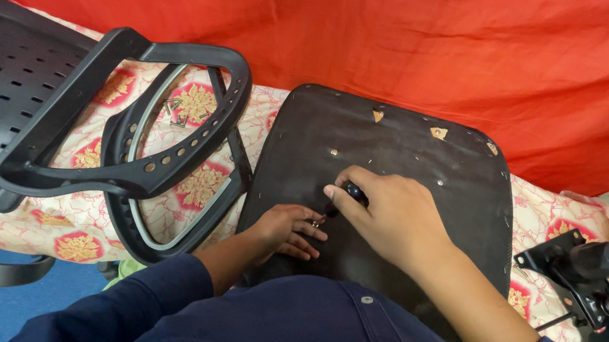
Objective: The person uses a screwdriver to remove screws from the underside of a black chair seat. They loosen and extract several screws, placing them on the seat surface while the chair frame and other parts remain nearby.
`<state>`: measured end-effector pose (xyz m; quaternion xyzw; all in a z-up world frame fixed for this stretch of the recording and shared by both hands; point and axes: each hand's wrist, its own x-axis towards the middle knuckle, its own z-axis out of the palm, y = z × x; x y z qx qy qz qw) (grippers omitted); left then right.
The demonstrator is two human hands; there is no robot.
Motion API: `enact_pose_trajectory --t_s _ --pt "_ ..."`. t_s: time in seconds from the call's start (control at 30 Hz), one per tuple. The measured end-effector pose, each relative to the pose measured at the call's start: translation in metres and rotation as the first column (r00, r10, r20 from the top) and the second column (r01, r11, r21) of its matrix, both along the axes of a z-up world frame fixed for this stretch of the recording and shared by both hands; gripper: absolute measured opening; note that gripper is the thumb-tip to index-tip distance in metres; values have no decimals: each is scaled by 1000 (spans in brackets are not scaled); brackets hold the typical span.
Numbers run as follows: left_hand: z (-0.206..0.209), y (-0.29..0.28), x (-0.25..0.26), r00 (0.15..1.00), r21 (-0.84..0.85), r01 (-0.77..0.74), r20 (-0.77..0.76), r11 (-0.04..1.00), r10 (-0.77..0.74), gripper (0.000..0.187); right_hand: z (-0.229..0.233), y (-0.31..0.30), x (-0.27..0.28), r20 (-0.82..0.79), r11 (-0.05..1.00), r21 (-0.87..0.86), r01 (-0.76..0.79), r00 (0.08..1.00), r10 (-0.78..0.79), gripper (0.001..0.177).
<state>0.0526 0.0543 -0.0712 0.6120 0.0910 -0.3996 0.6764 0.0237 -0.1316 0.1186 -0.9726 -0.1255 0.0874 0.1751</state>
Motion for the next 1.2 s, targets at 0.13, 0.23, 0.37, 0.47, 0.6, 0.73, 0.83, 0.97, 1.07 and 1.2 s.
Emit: enact_pose_trajectory --t_s 0.13,0.23,0.37,0.47,0.6,0.73,0.83,0.97,1.07,1.2 --pt "3 1 0 1000 -27 -23 -7 999 23 51 -3 1 -5 217 989 133 -69 975 38 32" --pt "5 1 1 999 -21 -36 -19 999 36 50 -5 2 -10 271 985 143 -101 961 59 29" --pt "8 1 -1 999 -16 -32 -7 999 32 52 -5 6 -14 46 997 46 69 996 -72 30" --pt "9 2 -2 999 -29 -32 -4 999 32 52 -6 7 -14 116 993 113 37 992 -50 30" --pt "5 4 1 1000 -41 -20 -16 999 19 51 -10 6 -10 294 976 186 -115 954 57 36" --pt "-4 3 2 1000 -30 -2 -1 1000 2 52 -9 10 -9 322 969 141 -202 935 148 31" --pt "-10 3 3 1000 -67 -16 -10 998 15 52 -7 15 -12 142 996 74 -40 989 29 32" --pt "-13 4 2 1000 -78 -1 30 997 3 52 -6 16 -18 220 992 106 -68 975 43 25" --pt "-11 4 1 999 -71 3 45 997 0 51 -7 14 -26 428 977 91 -194 893 138 26" --pt "-8 2 0 999 -24 -10 38 1000 11 49 -5 12 -29 186 997 72 -16 983 2 28"
